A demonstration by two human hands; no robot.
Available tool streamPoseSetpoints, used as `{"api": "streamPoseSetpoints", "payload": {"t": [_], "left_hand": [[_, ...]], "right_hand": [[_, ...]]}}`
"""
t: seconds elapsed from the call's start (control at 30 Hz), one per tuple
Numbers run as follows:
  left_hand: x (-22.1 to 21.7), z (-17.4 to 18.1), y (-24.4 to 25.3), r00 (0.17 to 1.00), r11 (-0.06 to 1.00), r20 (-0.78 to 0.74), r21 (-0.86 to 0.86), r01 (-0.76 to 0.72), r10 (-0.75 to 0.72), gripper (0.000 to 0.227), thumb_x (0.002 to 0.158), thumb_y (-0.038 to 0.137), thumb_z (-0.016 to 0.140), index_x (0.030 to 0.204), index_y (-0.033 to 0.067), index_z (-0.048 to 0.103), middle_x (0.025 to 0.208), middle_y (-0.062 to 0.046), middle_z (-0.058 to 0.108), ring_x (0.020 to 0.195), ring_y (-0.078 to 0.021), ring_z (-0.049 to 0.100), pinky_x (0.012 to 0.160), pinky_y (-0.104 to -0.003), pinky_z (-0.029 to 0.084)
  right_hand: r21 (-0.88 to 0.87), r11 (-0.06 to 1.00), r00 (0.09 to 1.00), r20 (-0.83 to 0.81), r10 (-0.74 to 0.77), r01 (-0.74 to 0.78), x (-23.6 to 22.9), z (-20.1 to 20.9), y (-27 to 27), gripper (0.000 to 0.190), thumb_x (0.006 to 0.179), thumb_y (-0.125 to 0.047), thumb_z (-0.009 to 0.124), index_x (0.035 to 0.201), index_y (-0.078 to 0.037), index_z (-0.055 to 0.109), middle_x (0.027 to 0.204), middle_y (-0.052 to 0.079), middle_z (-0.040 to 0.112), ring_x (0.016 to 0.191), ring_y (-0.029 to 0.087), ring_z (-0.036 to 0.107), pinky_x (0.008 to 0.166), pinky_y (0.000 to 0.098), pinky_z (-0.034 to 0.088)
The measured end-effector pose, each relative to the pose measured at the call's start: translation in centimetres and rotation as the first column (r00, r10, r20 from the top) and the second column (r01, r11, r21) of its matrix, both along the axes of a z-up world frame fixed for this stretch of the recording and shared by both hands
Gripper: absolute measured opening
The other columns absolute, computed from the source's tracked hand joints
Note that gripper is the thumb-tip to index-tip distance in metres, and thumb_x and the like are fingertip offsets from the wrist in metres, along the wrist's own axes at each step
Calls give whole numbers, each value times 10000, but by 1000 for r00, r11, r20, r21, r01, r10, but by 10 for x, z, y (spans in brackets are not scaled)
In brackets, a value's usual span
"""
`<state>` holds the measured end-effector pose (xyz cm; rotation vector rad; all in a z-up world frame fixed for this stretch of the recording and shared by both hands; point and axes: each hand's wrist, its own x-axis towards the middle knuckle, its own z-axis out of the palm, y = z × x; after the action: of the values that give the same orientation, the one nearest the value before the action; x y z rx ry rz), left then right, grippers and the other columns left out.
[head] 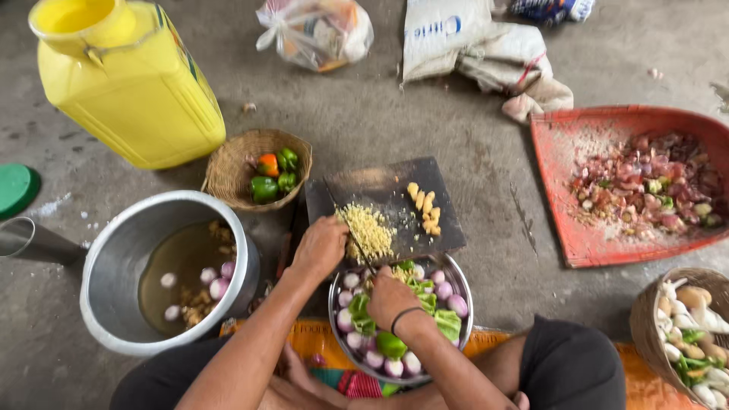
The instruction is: The person prepares ingredients for cooking by scraping chopped ginger off a wooden board and into a bowl containing whole small onions and pieces of green pepper, then continues chopping more ginger on the board.
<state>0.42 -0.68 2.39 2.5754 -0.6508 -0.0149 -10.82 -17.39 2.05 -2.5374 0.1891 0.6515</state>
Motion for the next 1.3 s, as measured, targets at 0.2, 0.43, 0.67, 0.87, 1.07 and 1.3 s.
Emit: {"api": "streamPoseSetpoints", "payload": {"t": [0.2, 0.43, 0.67, 0.87, 1.07, 1.3], "left_hand": [[-1, 3, 4, 997, 991, -75, -124, -43, 34, 102, 900, 67, 674, 927, 9, 754, 1009, -162, 689, 1022, -363, 649, 928, -456, 524], [27, -8, 16, 989, 989, 115, -128, -78, 93, 368, 761, -62, 661, 1114, 5, 738, 1077, -175, 659, 1028, -398, 577, 921, -480, 487], [28, -15, -5, 1000, 1000, 22, -24, 20, -19, 277, 883, -5, 639, 1115, 68, 771, 1038, -162, 673, 1041, -361, 603, 955, -455, 512], [10, -3, 14, 995, 985, -45, -151, 82, -90, 274, 842, 21, 688, 1107, 28, 755, 1100, -174, 676, 1070, -388, 603, 928, -478, 492], [-12, 14, 5, 994, 989, -54, -123, 85, -92, 229, 796, 67, 745, 1022, 30, 745, 1042, -146, 684, 1047, -368, 626, 928, -461, 499], [4, 12, -1, 998, 989, -21, -140, 56, -60, 107, 830, 16, 708, 925, 18, 758, 975, -144, 702, 962, -361, 667, 862, -463, 531]], "right_hand": [[-35, 994, 988, -111, -103, 99, 7, 27, 4, 469, 930, -145, 545, 1316, 71, 390, 1055, 333, 687, 1048, 453, 703, 921, 504, 569], [-105, 993, 999, -18, -46, 44, 10, 15, -44, 405, 928, -197, 571, 1242, 37, 467, 1101, 312, 699, 1090, 444, 688, 986, 507, 522], [-17, 996, 994, -74, -84, 83, 27, 13, -44, 442, 942, -241, 610, 1253, 28, 447, 1170, 329, 657, 1138, 472, 644, 1015, 524, 508], [-71, 997, 998, -53, -40, 36, 13, 32, -25, 439, 919, -197, 604, 1250, 43, 445, 1140, 330, 682, 1109, 471, 669, 977, 519, 528], [-22, 999, 999, -6, -45, 45, -7, 22, -8, 371, 879, -105, 592, 1185, 73, 481, 1061, 356, 679, 1059, 476, 695, 971, 511, 542], [-13, 997, 997, -10, -73, 73, 0, 17, -2, 370, 862, -80, 589, 1180, 63, 463, 1050, 351, 675, 1048, 494, 673, 963, 531, 528]]}}
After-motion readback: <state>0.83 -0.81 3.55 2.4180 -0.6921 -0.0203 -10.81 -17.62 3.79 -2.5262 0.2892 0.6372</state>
